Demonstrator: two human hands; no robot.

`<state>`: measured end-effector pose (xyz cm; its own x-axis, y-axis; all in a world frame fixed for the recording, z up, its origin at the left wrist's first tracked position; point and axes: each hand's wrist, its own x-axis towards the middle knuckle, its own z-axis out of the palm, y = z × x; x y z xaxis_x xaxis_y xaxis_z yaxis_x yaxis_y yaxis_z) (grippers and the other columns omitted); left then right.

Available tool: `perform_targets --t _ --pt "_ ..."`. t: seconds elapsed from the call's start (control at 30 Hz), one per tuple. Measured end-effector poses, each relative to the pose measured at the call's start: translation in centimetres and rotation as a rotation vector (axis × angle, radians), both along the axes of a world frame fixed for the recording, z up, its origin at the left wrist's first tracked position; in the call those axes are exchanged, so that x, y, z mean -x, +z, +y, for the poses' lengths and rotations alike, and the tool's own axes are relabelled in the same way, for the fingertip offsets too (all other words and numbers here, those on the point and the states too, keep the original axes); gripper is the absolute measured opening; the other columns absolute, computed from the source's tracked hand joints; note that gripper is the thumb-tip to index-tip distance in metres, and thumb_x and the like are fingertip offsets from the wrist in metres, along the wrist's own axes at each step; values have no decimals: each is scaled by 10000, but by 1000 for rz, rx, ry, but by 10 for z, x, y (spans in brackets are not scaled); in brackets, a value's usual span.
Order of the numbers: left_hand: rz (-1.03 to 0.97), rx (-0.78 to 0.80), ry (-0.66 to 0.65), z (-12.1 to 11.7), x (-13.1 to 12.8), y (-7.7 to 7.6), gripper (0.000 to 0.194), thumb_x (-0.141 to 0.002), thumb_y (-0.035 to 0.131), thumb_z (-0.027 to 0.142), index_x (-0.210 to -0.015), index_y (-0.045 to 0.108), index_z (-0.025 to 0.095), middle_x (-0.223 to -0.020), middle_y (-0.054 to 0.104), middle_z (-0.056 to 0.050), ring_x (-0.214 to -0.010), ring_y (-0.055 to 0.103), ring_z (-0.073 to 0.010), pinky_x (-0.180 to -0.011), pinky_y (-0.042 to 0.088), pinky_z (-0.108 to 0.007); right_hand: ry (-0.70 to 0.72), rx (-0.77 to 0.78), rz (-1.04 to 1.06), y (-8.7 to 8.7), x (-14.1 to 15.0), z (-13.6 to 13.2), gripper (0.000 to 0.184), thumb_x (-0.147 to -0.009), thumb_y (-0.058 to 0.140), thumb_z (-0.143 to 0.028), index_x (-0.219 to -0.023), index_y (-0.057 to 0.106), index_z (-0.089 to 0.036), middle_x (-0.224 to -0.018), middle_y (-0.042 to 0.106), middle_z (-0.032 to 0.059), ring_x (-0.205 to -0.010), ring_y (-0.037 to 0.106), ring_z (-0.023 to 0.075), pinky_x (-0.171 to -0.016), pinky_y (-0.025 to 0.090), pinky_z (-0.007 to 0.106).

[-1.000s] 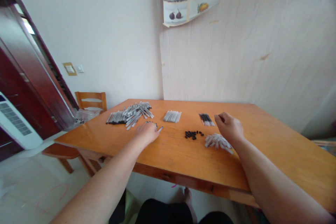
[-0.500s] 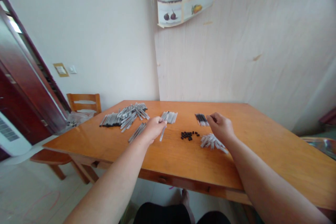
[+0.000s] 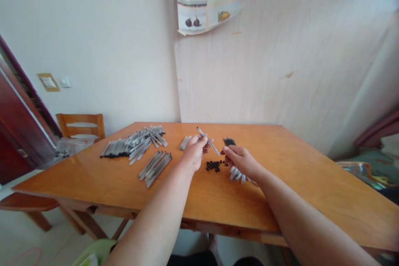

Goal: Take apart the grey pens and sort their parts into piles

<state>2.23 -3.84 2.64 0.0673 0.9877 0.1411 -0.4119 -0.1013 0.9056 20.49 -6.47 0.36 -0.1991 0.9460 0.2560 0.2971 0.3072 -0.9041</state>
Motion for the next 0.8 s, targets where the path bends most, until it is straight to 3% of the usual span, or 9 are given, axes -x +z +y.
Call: perform_targets --t 0.13,0.4,0.6,0.8 --pt "-29 -32 -24 1 -7 -7 241 -777 717 278 -946 580 174 -924 710 -77 -725 612 -113 -611 425 -218 75 77 22 2 3 -4 474 -878 476 -607 -819 618 -159 -635 608 18 -502 493 100 -482 377 223" --pt "-47 -10 -165 -3 -6 -17 284 -764 738 332 -959 618 165 -906 698 -69 -738 614 -116 -635 418 -223 56 97 -5 1 0 -4 394 -866 534 -555 -809 595 -169 -601 547 -19 -511 465 92 -478 351 211" --pt "-106 -6 -129 -2 -7 -19 268 -741 765 333 -877 620 153 -849 685 -51 -741 614 -108 -719 453 -241 37 75 -10 6 -1 -4 377 -834 576 -545 -726 534 -187 -593 551 -19 -515 458 91 -491 346 213" --pt "-138 10 -81 -1 -16 -20 255 -742 766 321 -854 614 150 -803 676 -44 -726 619 -107 -696 461 -233 -20 -7 -113 12 0 -8 355 -847 549 -521 -732 534 -187 -587 538 -17 -516 435 91 -484 321 213"
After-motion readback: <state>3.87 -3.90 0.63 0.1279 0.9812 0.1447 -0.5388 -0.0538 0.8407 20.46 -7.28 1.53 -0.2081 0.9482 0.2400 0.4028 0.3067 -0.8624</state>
